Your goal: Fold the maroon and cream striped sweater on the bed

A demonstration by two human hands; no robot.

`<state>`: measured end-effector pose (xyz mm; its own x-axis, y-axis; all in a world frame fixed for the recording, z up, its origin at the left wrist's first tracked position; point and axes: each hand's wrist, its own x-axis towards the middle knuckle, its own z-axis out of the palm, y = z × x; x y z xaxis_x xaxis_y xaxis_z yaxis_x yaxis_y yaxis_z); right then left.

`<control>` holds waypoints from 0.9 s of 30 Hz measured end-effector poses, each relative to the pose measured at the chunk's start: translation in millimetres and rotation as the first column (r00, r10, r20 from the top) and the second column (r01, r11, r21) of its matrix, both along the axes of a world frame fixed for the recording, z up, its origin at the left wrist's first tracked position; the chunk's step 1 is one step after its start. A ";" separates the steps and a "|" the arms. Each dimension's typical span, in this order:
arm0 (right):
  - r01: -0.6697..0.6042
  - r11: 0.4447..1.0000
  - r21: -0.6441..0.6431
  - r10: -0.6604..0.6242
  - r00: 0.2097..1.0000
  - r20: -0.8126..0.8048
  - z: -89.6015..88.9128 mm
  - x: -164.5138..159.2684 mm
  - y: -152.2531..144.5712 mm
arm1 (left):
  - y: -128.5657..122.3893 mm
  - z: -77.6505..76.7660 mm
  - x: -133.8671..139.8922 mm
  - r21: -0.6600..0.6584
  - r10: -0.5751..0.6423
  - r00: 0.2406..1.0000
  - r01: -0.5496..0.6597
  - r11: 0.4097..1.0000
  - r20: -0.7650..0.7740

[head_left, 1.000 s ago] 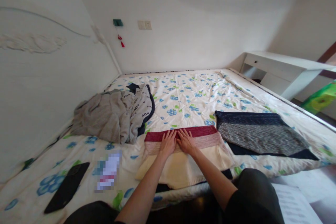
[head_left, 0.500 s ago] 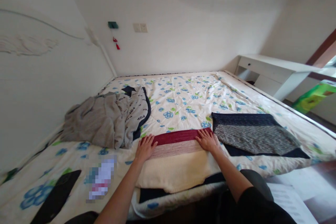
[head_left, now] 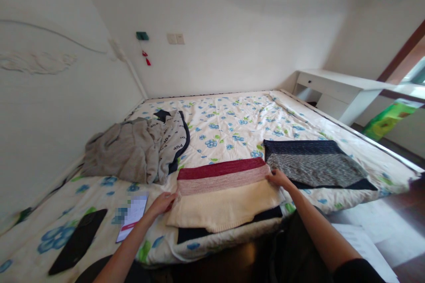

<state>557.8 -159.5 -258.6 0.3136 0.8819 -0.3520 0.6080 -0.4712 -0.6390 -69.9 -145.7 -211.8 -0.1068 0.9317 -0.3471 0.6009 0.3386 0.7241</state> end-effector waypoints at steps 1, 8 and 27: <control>0.016 0.998 -0.053 -0.021 0.995 -0.094 1.7 -0.7 -2.5 | -6.8 3.0 4.3 -0.062 -0.001 0.994 0.008 0.998 0.113; -0.012 1.000 0.016 0.019 0.849 -0.528 11.1 -24.6 -5.6 | -19.1 20.9 48.2 -0.092 0.096 0.845 -0.055 0.994 0.527; -0.282 0.881 -0.381 0.050 0.855 -0.517 30.1 -18.7 -50.5 | -36.9 12.2 -0.4 -0.142 0.097 0.992 -0.085 0.986 0.083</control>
<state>539.1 -210.0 -228.4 -0.1340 0.6266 -0.7677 0.3738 -0.6855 -0.6247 -70.3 -182.6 -199.7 -0.1517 0.8621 -0.4836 0.4980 0.4892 0.7160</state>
